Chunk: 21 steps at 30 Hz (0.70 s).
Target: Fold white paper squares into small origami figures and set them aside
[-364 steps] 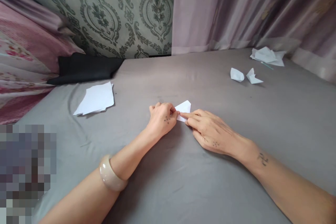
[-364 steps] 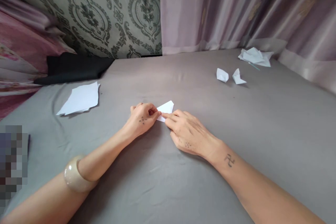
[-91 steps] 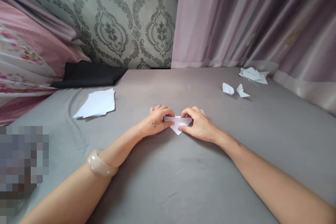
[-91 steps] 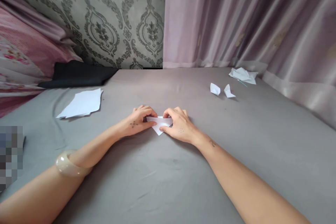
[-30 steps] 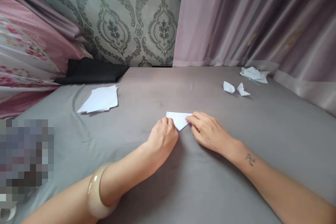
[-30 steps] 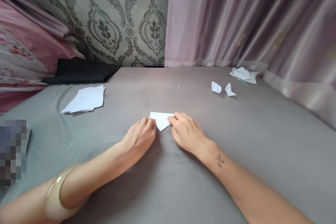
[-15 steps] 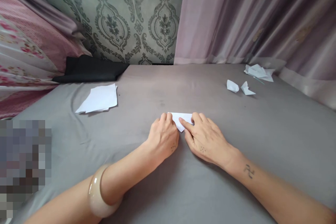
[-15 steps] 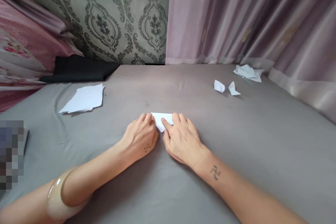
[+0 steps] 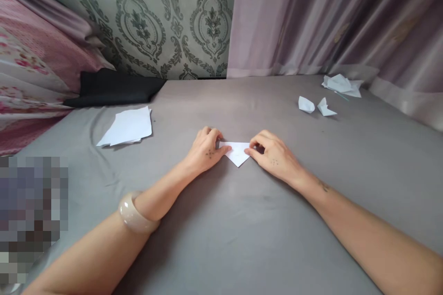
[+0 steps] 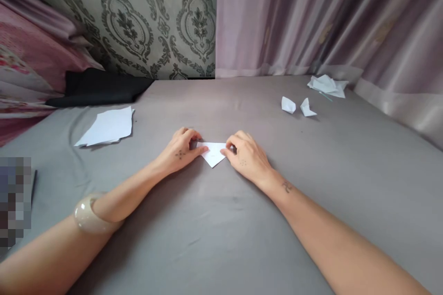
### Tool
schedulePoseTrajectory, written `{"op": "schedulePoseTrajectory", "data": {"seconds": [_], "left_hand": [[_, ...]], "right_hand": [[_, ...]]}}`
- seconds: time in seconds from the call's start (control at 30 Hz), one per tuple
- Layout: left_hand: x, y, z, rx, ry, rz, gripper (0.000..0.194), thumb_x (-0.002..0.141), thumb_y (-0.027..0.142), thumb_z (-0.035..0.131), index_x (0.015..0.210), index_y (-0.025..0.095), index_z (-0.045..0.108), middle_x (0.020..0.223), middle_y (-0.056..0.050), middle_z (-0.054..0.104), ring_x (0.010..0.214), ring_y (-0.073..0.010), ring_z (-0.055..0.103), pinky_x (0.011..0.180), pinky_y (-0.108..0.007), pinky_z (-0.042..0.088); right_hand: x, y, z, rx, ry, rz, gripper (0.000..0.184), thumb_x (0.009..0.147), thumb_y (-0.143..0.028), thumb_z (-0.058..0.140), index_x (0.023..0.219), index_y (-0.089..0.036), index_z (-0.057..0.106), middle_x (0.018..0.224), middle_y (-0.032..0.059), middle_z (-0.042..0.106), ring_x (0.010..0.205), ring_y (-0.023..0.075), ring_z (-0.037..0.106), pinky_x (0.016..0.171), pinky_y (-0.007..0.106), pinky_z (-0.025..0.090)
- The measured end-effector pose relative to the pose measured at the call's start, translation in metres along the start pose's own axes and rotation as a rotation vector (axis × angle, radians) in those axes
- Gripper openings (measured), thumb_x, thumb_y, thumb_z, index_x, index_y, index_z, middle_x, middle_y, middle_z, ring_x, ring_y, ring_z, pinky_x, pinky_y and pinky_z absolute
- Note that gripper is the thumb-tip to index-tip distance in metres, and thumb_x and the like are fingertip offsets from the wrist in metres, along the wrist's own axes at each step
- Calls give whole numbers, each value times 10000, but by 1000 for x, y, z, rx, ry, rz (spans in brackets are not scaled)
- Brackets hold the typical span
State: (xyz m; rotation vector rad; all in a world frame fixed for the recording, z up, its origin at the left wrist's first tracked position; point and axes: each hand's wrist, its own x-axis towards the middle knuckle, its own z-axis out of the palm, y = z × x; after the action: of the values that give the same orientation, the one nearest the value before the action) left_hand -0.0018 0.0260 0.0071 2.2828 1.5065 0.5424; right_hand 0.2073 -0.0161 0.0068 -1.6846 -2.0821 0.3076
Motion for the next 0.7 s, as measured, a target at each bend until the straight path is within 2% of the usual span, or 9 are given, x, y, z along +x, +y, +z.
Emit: {"op": "schedulePoseTrajectory", "data": {"seconds": [0.07,0.13,0.23,0.33,0.43,0.53,0.6,0.7], "left_hand": [[4,-4,1,-76,-36,-23,303,774,359,645,1023,194,597,1013,-78,529,951,-219,499,819,-338,436],[6,-5,0,-124,-81,-46,273,756,349,652,980,198,617,1011,-73,526,954,-220,490,838,-349,427],[8,-5,0,-199,-100,-52,198,727,326,660,864,188,626,951,-51,547,880,-194,497,792,-324,418],[8,-6,0,-335,-136,-27,174,737,339,636,773,171,607,767,-11,553,717,-143,487,667,-266,392],[7,-6,-1,-515,-187,28,210,758,363,616,761,156,581,656,21,517,596,-99,433,566,-223,337],[6,-5,-5,-638,-153,84,219,770,361,618,786,148,568,697,19,538,593,-81,429,552,-206,329],[5,-3,-8,-675,-141,89,245,771,375,628,849,146,587,736,11,566,616,-83,455,564,-203,348],[4,1,-14,-649,-229,103,308,766,405,646,921,139,627,753,-2,604,639,-99,495,575,-212,369]], "right_hand": [[3,4,1,57,-6,-26,283,843,-342,585,1107,-246,619,1083,49,593,981,210,519,839,339,430],[3,6,2,80,-43,-59,391,862,-330,547,1247,-265,552,1189,58,566,1048,235,485,922,389,404],[3,6,1,106,-107,-90,401,880,-307,498,1278,-270,534,1226,60,563,1072,248,470,961,426,377],[4,4,-2,139,-139,-92,407,869,-294,504,1274,-274,535,1199,57,584,1064,240,477,962,431,371],[7,7,-4,240,-150,-56,407,827,-294,556,1232,-253,565,1133,60,615,999,213,518,916,406,400],[9,11,-8,471,-227,5,359,785,-309,598,1123,-191,620,1000,57,654,834,166,565,776,330,447],[10,12,-12,602,-291,36,328,777,-334,604,1051,-160,645,861,34,653,714,135,554,668,281,435],[9,9,-19,633,-303,34,299,785,-365,599,989,-159,670,737,-2,613,625,112,512,595,253,391]]}}
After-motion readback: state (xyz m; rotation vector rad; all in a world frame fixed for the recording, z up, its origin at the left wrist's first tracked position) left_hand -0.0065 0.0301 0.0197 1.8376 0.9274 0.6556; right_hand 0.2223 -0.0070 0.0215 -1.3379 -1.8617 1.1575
